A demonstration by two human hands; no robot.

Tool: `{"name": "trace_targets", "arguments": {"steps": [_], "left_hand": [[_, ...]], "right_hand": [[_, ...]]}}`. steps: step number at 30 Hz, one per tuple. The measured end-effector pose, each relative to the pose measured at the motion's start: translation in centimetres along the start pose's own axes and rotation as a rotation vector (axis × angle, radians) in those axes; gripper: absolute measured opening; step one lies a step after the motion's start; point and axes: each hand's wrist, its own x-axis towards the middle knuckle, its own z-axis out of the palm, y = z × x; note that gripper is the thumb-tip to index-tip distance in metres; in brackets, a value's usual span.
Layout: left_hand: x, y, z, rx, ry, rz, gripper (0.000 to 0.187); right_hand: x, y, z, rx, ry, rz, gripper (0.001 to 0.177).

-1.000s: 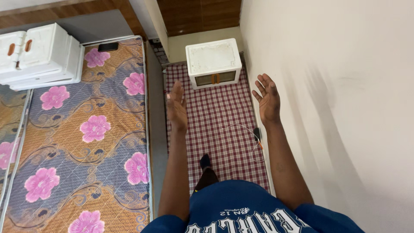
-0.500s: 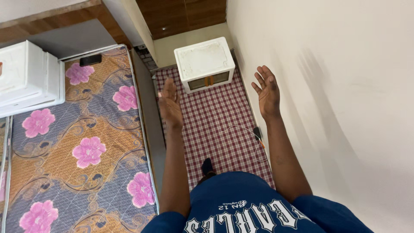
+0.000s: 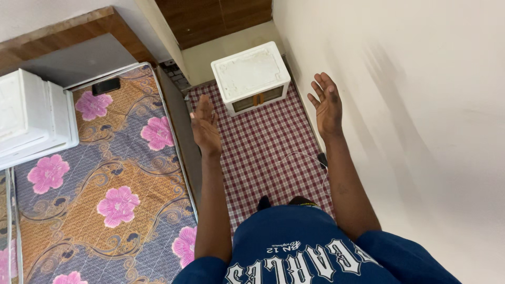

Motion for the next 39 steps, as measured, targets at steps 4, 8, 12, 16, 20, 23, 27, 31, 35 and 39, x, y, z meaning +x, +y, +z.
{"name": "trace_targets", "arguments": {"steps": [4,8,12,16,20,23,27,31,35,39], "left_hand": [[2.3,-0.8,-0.2,-0.036,0.024,-0.06,0.085],[3.5,-2.1,0.1,-0.033,0.011,-0.062,0.087],[5.7,-3.3,1.0,-0.01,0.019,-0.093,0.089],[8.7,-5.1,1.5,0.007,0.041,-0.096,0.089],[12.9,-7.9,2.2,0.024,0.069,-0.105,0.089],[16.5,-10.4,3.0,0.054,0.089,-0.138,0.088],[20.2,-13.8,3.7,0.072,0.118,-0.2,0.088],[22.9,-17.1,3.5,0.067,0.172,-0.23,0.087],[24.5,-19.8,2.4,0.104,0.239,-0.292,0.086],[26.2,-22.8,1.1,0.136,0.254,-0.347,0.091]], "right_hand": [[1.9,0.6,0.5,0.018,0.018,0.013,0.091],[3.2,1.4,0.1,0.003,0.035,0.023,0.091],[6.2,2.3,-0.5,0.008,0.06,0.041,0.092],[9.9,4.0,-1.3,0.013,0.057,0.049,0.091],[15.3,6.4,-2.2,0.045,0.043,0.068,0.09],[19.7,8.1,-3.4,0.037,0.035,0.087,0.088],[24.8,10.7,-4.8,0.027,0.046,0.145,0.086],[29.2,13.8,-6.1,0.018,0.038,0.217,0.084],[32.9,17.1,-6.8,-0.012,0.032,0.254,0.085],[34.9,21.1,-8.0,-0.028,0.02,0.288,0.086]]}}
